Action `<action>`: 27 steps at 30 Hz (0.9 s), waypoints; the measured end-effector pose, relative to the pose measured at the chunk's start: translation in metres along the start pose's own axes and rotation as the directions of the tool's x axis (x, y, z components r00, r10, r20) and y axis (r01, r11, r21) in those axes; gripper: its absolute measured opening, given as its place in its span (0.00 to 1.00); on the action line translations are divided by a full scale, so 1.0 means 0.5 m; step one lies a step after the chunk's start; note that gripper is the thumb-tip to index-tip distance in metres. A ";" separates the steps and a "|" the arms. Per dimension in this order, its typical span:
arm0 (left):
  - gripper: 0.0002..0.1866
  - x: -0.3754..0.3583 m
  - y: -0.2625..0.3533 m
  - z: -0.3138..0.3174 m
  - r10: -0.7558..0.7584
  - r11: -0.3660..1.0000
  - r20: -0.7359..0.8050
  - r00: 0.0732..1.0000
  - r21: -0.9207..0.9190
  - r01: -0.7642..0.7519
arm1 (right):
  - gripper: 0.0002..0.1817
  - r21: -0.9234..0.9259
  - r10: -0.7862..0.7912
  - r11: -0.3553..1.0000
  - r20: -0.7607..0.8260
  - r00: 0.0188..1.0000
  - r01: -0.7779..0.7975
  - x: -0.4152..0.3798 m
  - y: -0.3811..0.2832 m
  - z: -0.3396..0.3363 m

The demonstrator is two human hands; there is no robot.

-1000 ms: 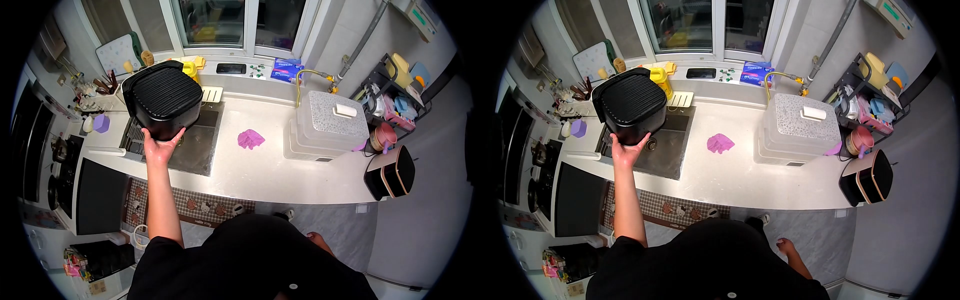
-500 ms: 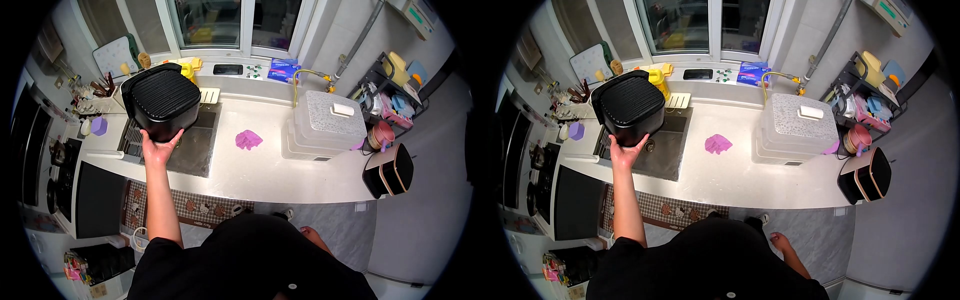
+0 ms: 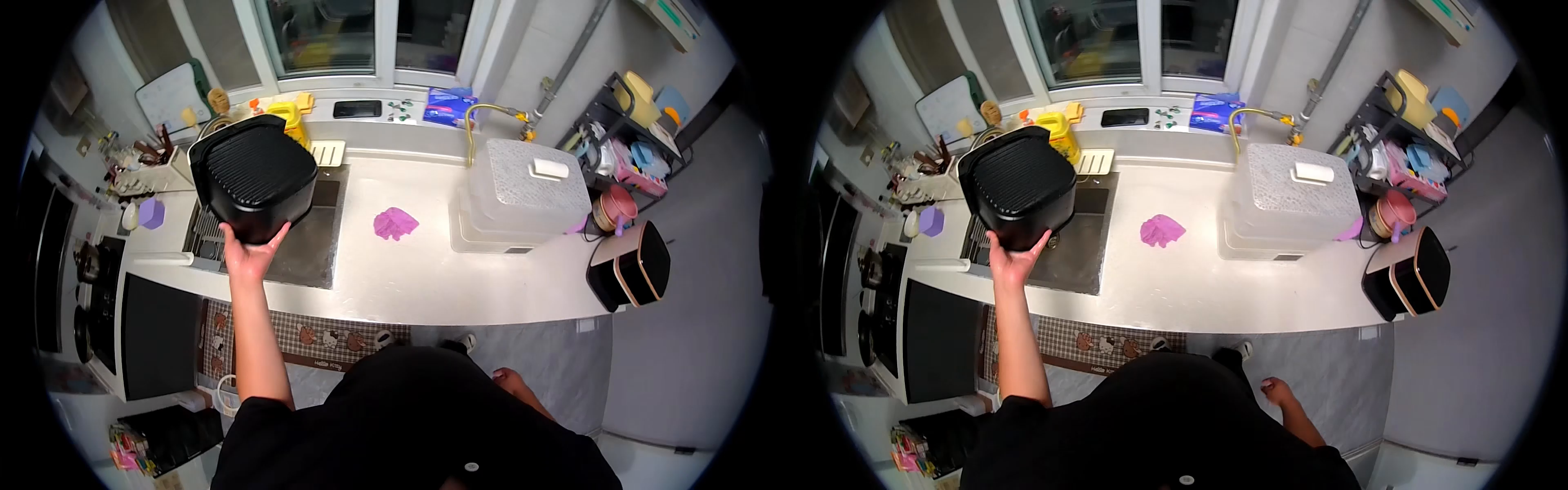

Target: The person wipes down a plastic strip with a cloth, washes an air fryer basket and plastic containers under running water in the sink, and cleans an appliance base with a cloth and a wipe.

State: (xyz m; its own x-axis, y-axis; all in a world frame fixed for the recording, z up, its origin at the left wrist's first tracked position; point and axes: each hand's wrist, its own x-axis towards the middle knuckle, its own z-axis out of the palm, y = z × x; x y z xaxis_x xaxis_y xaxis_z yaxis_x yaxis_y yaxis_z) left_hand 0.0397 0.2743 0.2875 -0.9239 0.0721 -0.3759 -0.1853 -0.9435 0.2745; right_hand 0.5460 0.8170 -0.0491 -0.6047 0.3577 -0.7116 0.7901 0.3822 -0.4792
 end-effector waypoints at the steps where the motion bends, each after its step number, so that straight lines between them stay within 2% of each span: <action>1: 0.40 0.001 -0.002 -0.014 0.010 0.999 0.024 1.000 0.039 -0.011 | 0.15 -0.082 -0.032 0.996 -0.007 0.999 0.031 0.003 -0.005 -0.004; 2: 0.39 -0.004 0.000 -0.027 -0.020 0.999 -0.023 1.000 0.028 0.021 | 0.16 -0.155 -0.054 0.987 -0.020 0.998 0.050 0.002 -0.003 -0.011; 4: 0.39 -0.045 -0.012 -0.039 0.006 0.995 -0.081 0.997 0.104 0.003 | 0.15 -0.230 -0.226 0.952 -0.072 0.971 0.205 0.009 -0.046 -0.023; 5: 0.38 -0.061 -0.005 -0.061 -0.045 0.987 -0.011 0.999 0.157 0.046 | 0.18 -0.175 -0.294 0.945 -0.081 0.953 0.276 -0.009 -0.106 -0.035; 6: 0.37 -0.077 0.004 -0.080 -0.088 0.968 -0.008 0.996 0.234 0.087 | 0.19 -0.107 -0.378 0.924 -0.136 0.916 0.366 -0.006 -0.147 -0.036; 7: 0.38 -0.095 0.013 -0.089 -0.133 0.952 -0.046 0.990 0.273 0.141 | 0.21 -0.038 -0.393 0.919 -0.179 0.902 0.392 -0.048 -0.252 -0.061; 8: 0.36 -0.098 0.031 -0.119 -0.216 0.926 -0.029 0.976 0.310 0.214 | 0.20 0.157 -0.387 0.895 -0.189 0.903 0.417 -0.066 -0.336 -0.078; 9: 0.34 -0.111 0.039 -0.136 -0.159 0.830 -0.011 0.987 0.540 0.140 | 0.21 0.262 -0.381 0.869 -0.189 0.905 0.420 -0.085 -0.419 -0.098; 11: 0.32 -0.150 0.039 -0.091 -0.331 0.641 0.003 0.944 0.735 0.222 | 0.24 0.292 -0.489 0.796 -0.205 0.848 0.529 -0.098 -0.544 -0.132; 13: 0.29 -0.143 0.022 -0.118 -0.242 0.657 -0.064 0.968 0.723 0.212 | 0.27 0.324 -0.607 0.673 -0.273 0.747 0.665 -0.106 -0.652 -0.151; 14: 0.27 -0.171 -0.028 -0.072 -0.225 0.613 -0.128 0.966 0.752 0.242 | 0.29 0.350 -0.612 0.663 -0.256 0.749 0.662 -0.119 -0.703 -0.162; 15: 0.26 -0.170 -0.051 -0.072 -0.271 0.566 -0.151 0.951 0.774 0.284 | 0.31 0.375 -0.621 0.651 -0.239 0.747 0.661 -0.126 -0.740 -0.171; 16: 0.27 -0.147 -0.051 -0.099 -0.409 0.488 -0.123 0.904 0.808 0.330 | 0.31 0.382 -0.612 0.653 -0.241 0.753 0.654 -0.124 -0.757 -0.173; 17: 0.28 -0.123 -0.051 -0.125 -0.539 0.402 -0.104 0.836 0.840 0.364 | 0.33 0.468 -0.614 0.602 -0.246 0.750 0.647 -0.122 -0.767 -0.174; 18: 0.26 -0.139 -0.115 -0.096 -0.471 0.367 -0.156 0.868 0.860 0.354 | 0.35 0.547 -0.616 0.544 -0.255 0.745 0.637 -0.122 -0.768 -0.180; 19: 0.24 -0.156 -0.179 -0.066 -0.400 0.329 -0.207 0.893 0.877 0.351 | 0.35 0.551 -0.609 0.543 -0.261 0.749 0.634 -0.124 -0.761 -0.193; 21: 0.23 -0.131 -0.234 -0.055 -0.542 0.155 -0.212 0.813 0.926 0.345 | 0.38 0.609 -0.608 0.443 -0.334 0.720 0.657 -0.134 -0.738 -0.224; 22: 0.22 -0.121 -0.273 -0.054 -0.591 0.123 -0.202 0.781 0.934 0.334 | 0.39 0.648 -0.600 0.390 -0.360 0.715 0.654 -0.144 -0.724 -0.245; 23: 0.22 -0.112 -0.317 -0.054 -0.634 0.097 -0.189 0.750 0.943 0.319 | 0.39 0.546 -0.606 0.465 -0.378 0.700 0.697 -0.138 -0.694 -0.266; 25: 0.22 -0.126 -0.417 -0.015 -0.692 0.049 -0.220 0.687 0.935 0.350 | 0.39 0.510 -0.572 0.460 -0.456 0.682 0.727 -0.156 -0.640 -0.317; 27: 0.23 -0.126 -0.504 -0.007 -0.780 0.035 -0.196 0.594 0.934 0.354 | 0.34 0.633 -0.459 0.383 -0.502 0.733 0.673 -0.187 -0.593 -0.375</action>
State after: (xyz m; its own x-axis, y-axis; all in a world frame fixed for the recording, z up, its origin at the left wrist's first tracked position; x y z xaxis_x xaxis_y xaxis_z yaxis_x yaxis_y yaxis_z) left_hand 0.1460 0.5062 0.2388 -0.3386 0.7154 -0.6112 -0.6467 0.2949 0.7034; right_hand 0.3493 0.8301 0.2559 -0.8562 0.5147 -0.0442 -0.0407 -0.1525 -0.9875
